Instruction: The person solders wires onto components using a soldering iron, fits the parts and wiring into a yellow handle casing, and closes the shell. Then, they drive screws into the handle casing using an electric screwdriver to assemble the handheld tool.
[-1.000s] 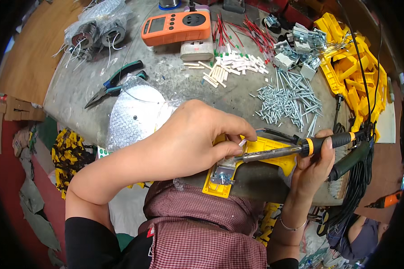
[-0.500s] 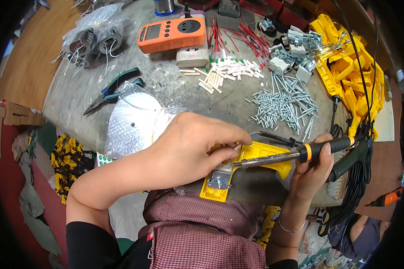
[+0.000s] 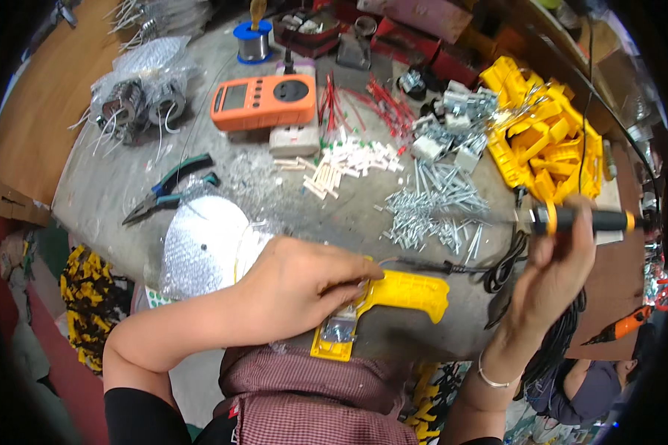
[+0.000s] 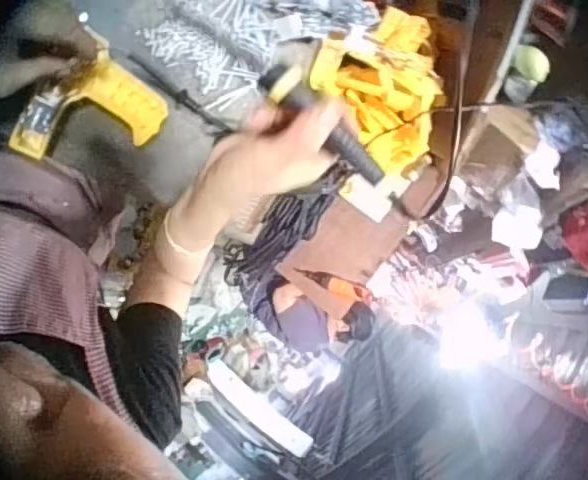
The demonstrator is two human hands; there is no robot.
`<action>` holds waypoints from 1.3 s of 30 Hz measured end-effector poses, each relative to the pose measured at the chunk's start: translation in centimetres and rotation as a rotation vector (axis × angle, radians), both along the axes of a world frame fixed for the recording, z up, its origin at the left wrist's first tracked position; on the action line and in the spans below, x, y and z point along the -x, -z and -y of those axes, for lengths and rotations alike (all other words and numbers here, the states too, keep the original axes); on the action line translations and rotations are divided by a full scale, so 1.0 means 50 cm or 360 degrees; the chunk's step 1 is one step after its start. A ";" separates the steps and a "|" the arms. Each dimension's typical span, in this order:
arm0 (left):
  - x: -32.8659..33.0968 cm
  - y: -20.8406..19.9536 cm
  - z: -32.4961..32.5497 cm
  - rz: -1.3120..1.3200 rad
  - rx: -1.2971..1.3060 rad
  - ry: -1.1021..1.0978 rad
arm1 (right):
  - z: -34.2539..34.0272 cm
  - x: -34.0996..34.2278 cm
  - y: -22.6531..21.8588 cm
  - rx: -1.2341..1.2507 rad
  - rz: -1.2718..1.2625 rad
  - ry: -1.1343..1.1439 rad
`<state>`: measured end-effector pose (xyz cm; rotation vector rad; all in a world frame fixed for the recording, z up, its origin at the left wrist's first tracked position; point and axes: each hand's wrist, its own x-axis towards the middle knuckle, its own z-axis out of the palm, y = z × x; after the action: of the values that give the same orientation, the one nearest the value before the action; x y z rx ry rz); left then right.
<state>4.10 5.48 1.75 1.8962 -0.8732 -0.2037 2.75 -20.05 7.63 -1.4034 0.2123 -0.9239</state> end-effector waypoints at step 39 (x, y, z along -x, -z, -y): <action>0.002 0.000 0.014 0.0136 -0.0087 -0.0097 | -0.157 0.212 0.216 0.0832 -0.0549 -0.1005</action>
<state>4.02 4.78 1.78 1.9917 -0.8731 -0.1109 -7.85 -12.20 -3.14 -1.9519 -0.2312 -0.2055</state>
